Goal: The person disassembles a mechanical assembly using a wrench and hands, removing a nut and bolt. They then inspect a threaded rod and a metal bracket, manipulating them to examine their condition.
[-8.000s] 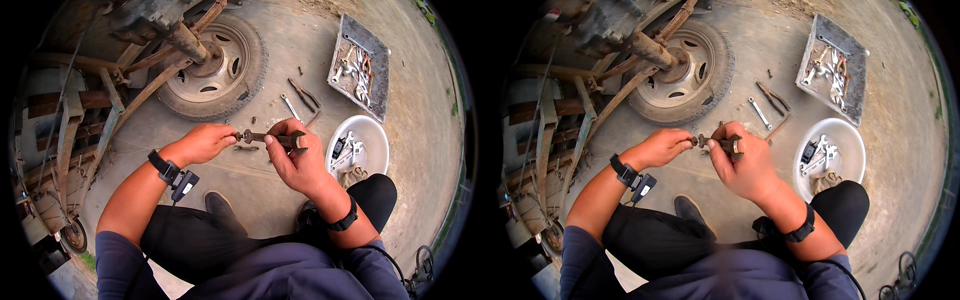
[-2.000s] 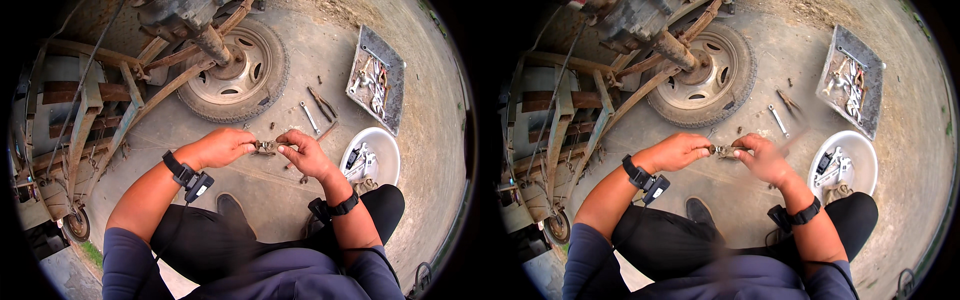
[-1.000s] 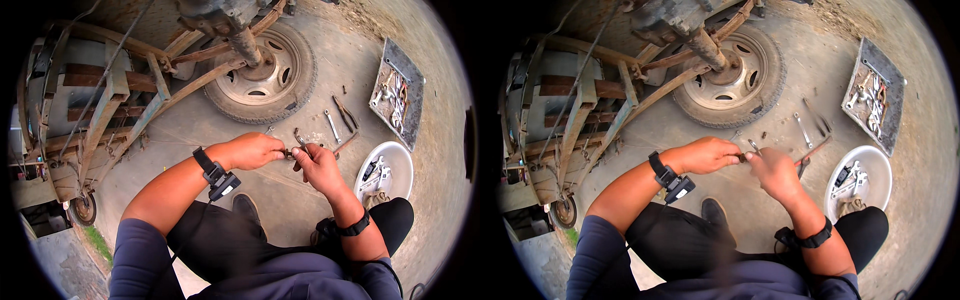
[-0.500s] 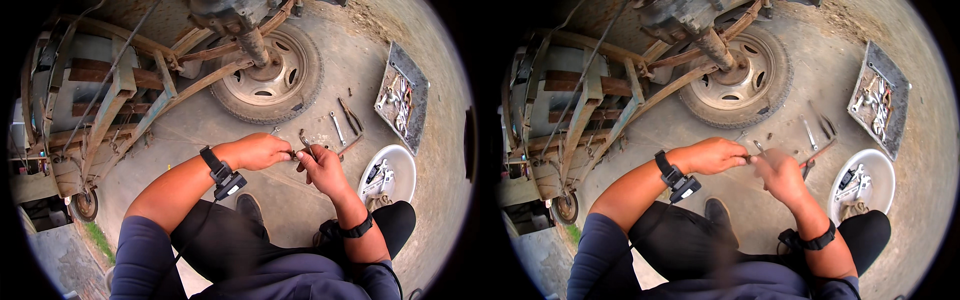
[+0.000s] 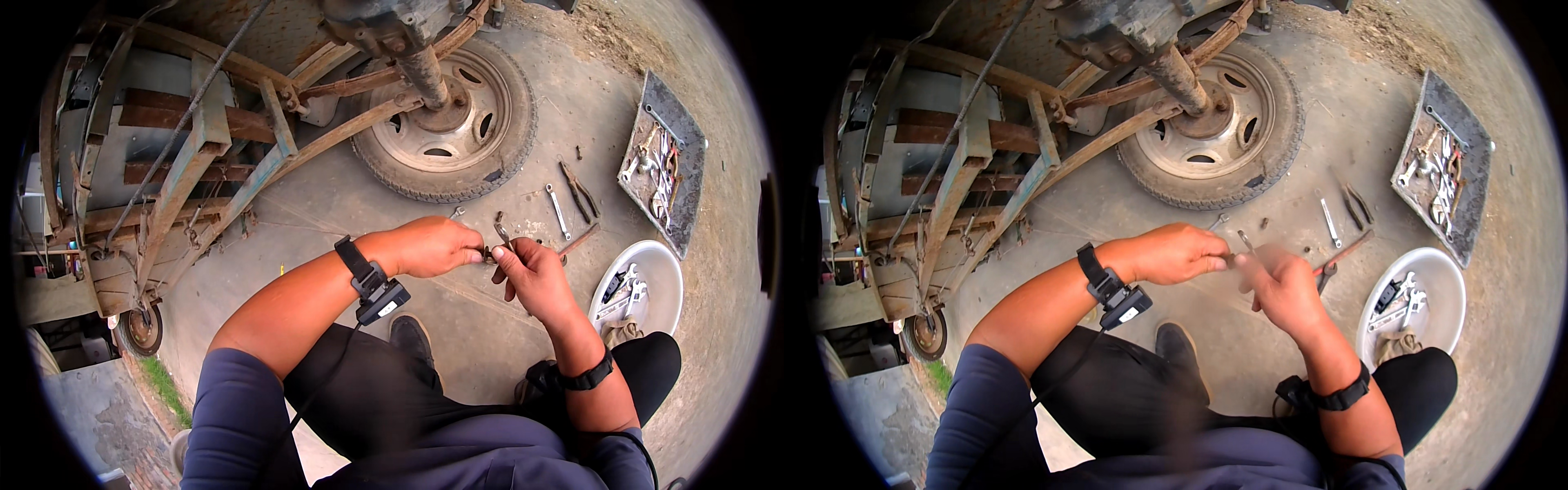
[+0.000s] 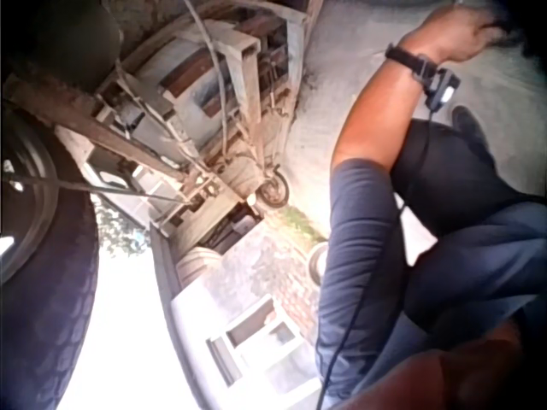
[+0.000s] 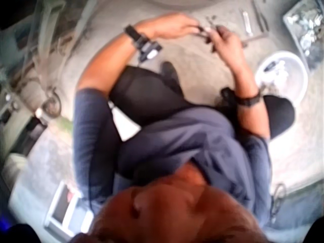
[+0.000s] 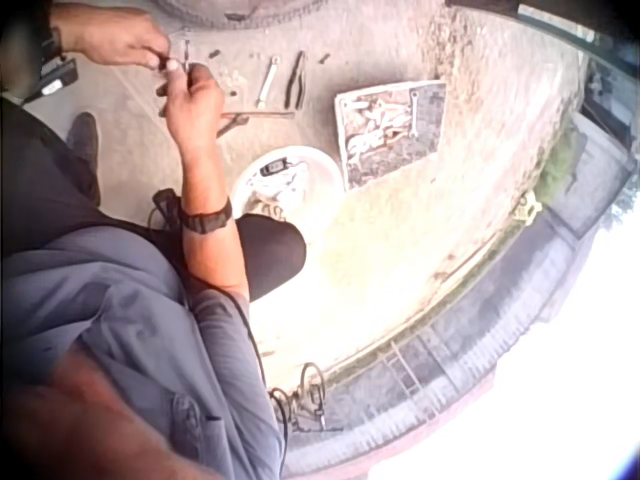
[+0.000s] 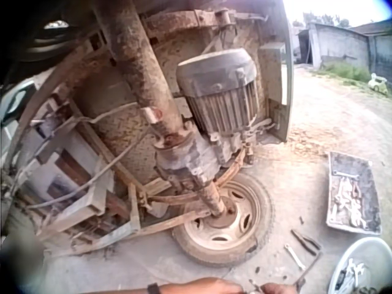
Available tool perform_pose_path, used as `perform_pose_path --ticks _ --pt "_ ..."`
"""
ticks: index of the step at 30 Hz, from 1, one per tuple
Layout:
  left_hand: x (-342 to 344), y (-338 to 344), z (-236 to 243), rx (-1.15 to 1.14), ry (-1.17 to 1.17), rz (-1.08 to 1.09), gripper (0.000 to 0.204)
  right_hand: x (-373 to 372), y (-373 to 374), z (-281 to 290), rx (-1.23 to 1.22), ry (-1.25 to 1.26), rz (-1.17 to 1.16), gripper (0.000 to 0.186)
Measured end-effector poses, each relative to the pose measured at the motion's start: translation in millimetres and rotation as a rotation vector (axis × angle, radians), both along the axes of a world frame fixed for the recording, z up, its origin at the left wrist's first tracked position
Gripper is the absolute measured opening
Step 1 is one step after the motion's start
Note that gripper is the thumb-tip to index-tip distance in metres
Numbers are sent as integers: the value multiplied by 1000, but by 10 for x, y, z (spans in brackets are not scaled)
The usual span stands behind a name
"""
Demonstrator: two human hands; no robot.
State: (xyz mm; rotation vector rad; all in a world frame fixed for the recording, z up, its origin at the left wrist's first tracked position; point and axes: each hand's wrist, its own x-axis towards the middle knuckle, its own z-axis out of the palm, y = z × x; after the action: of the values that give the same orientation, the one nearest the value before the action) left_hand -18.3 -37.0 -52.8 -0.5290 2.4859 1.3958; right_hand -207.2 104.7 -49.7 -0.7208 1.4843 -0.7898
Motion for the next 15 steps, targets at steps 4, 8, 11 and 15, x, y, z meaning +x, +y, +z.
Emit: perform_pose_path --ticks 4,8,11,15 --pt "4 9 -33 12 -1 -1 24 48 36 -55 -202 85 -1 20" --pt "0 15 -36 8 23 21 24 15 54 -144 -420 309 73 21" --pt "-1 8 -43 11 16 14 24 -1 49 -136 -310 229 39 21" --pt "-4 -4 1 16 -35 -5 24 -21 3 6 -15 61 21 23"
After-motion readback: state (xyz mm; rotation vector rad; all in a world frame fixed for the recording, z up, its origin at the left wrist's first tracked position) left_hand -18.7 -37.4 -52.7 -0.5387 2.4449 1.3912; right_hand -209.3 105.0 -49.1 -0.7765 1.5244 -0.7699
